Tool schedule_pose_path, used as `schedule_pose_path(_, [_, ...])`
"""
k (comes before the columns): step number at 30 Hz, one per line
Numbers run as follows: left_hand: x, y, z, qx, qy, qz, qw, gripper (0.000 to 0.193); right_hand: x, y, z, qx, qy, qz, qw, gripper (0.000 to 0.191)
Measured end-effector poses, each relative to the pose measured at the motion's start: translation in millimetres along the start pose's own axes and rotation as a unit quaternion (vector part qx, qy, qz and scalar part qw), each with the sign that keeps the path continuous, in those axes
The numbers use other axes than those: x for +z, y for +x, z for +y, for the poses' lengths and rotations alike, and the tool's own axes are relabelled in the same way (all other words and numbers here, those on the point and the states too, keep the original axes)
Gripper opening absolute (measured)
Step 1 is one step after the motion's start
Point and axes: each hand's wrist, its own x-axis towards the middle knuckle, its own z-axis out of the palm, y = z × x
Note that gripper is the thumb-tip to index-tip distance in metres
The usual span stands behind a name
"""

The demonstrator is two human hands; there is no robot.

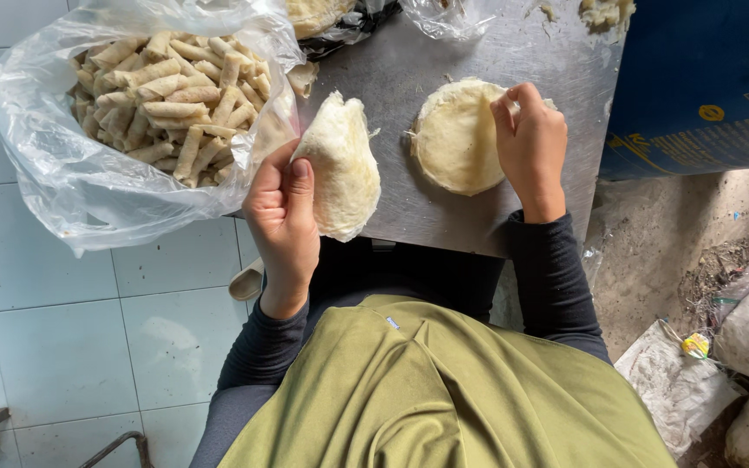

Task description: The person peels a thin outer skin off round white rice cakes by hand, tears the skin into pieces, and cuts a cake in half with a knife. They then stack the cakes and wrap a stack in a clear plastic bag.

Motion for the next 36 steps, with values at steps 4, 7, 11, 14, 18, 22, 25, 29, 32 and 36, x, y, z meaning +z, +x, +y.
schedule_pose_path(4, [3.9,-1.1,-5.3,-0.025,-0.029,-0.023,0.999,0.022,1.4,3.2,-1.9,0.002,-0.094,0.001,0.996,0.027])
schedule_pose_path(7, [7.5,-2.1,-14.1,-0.071,-0.115,-0.039,0.99,0.022,-8.2,3.2,-17.1,-0.027,-0.092,0.042,0.994,0.03])
schedule_pose_path(11, [21.8,4.2,-33.7,-0.19,-0.323,-0.073,0.924,0.03,-32.6,-9.8,-58.3,-0.181,0.189,-0.037,0.964,0.064])
schedule_pose_path(14, [34.1,15.8,-51.4,-0.333,-0.481,-0.093,0.806,0.043,-36.1,-47.9,-99.0,-0.234,0.345,-0.163,0.894,0.072])
schedule_pose_path(18, [40.1,10.4,-63.1,-0.339,-0.5,-0.076,0.793,0.064,-12.4,-58.7,-123.9,-0.042,0.349,-0.092,0.932,0.039])
schedule_pose_path(22, [40.7,-11.6,-60.0,-0.172,-0.299,-0.195,0.918,0.056,-6.8,-54.1,-128.6,-0.016,0.328,-0.038,0.944,0.033])
schedule_pose_path(25, [38.0,-15.2,-56.7,-0.18,-0.256,-0.166,0.935,0.042,-19.0,-52.5,-130.2,-0.124,0.326,-0.084,0.934,0.039])
schedule_pose_path(29, [27.9,-8.6,-56.5,-0.243,-0.313,-0.099,0.913,0.026,-26.6,-48.9,-131.9,-0.124,0.36,-0.104,0.919,0.039])
schedule_pose_path(32, [27.9,-11.1,-59.2,-0.216,-0.281,-0.107,0.929,0.021,-21.6,-46.7,-130.4,-0.067,0.38,-0.103,0.917,0.041])
schedule_pose_path(36, [29.6,-13.1,-63.2,-0.201,-0.282,-0.132,0.929,0.017,-18.0,-47.5,-124.2,-0.061,0.406,-0.102,0.906,0.046])
